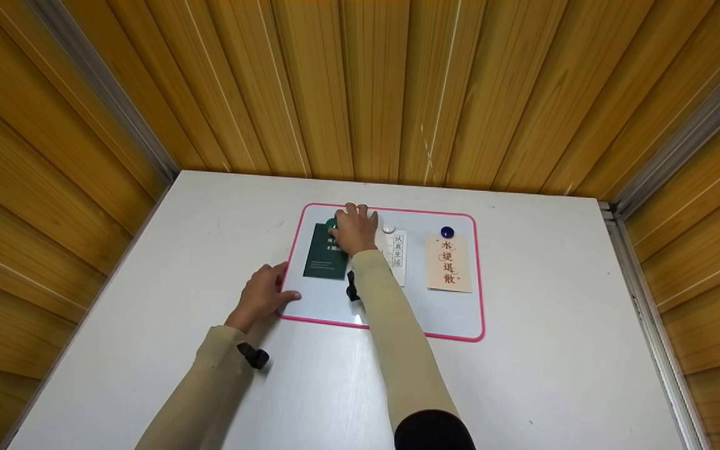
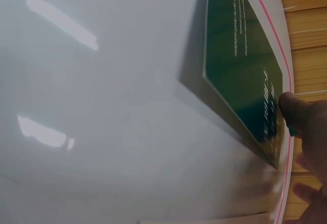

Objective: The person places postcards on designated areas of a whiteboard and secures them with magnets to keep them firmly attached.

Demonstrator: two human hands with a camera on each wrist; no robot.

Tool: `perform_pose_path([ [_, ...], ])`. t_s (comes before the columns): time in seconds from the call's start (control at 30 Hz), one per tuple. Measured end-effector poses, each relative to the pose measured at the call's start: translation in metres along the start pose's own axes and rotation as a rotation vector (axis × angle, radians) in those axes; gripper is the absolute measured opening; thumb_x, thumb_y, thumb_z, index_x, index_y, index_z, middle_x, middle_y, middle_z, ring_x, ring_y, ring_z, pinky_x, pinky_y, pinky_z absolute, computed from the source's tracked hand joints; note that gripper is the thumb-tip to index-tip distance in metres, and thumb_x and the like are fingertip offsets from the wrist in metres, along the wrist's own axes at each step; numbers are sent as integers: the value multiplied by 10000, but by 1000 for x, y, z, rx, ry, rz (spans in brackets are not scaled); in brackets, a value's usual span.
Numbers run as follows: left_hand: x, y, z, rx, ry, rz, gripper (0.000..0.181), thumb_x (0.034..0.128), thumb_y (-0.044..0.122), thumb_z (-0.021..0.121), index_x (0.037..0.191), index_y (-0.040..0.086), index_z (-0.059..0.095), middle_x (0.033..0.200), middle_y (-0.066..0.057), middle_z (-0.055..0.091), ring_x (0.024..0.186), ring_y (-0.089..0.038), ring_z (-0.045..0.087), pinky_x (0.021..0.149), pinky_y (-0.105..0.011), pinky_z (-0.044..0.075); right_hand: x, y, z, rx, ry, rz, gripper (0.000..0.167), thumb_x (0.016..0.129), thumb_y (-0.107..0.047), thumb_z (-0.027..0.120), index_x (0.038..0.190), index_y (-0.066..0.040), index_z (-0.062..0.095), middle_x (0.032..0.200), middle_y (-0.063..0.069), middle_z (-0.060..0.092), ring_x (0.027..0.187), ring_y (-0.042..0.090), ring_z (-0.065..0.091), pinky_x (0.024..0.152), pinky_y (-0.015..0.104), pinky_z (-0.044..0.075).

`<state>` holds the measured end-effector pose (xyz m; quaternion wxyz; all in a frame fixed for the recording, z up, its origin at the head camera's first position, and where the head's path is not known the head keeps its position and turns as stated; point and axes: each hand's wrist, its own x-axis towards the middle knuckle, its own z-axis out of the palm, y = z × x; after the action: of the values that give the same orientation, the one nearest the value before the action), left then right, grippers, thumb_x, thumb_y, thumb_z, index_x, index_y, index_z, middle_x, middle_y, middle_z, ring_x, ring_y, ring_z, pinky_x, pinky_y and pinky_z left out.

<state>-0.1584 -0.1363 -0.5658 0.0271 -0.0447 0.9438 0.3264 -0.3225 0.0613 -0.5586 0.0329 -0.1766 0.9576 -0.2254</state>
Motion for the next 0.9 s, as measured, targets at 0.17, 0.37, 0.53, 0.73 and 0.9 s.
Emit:
perform_pose_path([
  [0.17,1,-1,1,21,3,10,818,784,329,909,1470,60,554,1089,-130,607,940,-258,585,942,-462,521,0,0,3,-20,-10,-1,387,992,-327,700,1308,-105,684,1518,118,490,1422,391,331,1147,684,192],
  [0.37,1,-1,2,2,2,-9,817,788,331,908,1477,76,552,1096,-118,604,954,-253,583,948,-452,522,0,-1,3,-17,-26,13,392,996,-341,692,1309,-104,684,1529,125,471,1422,398,323,1158,671,181],
  [0.53,0,-1,2,-11,2,-18,808,791,335,905,1477,90,555,1096,-111,603,960,-255,586,950,-456,520,1,-1,2,-16,-42,17,402,1002,-352,682,1322,-110,676,1536,127,461,1425,392,316,1159,660,182],
  [0.73,0,-1,1,-13,2,-20,811,792,331,904,1482,91,552,1136,-123,616,992,-268,598,973,-469,515,1,0,3,-8,-45,25,395,999,-348,687,1314,-111,677,1525,129,472,1416,386,320,1148,660,194],
  [0.9,0,-1,1,-8,1,-23,824,790,334,905,1485,78,544,1135,-127,612,980,-268,599,974,-467,521,-1,1,3,-7,-39,31,395,999,-360,684,1319,-128,676,1513,119,490,1411,387,320,1145,674,186],
])
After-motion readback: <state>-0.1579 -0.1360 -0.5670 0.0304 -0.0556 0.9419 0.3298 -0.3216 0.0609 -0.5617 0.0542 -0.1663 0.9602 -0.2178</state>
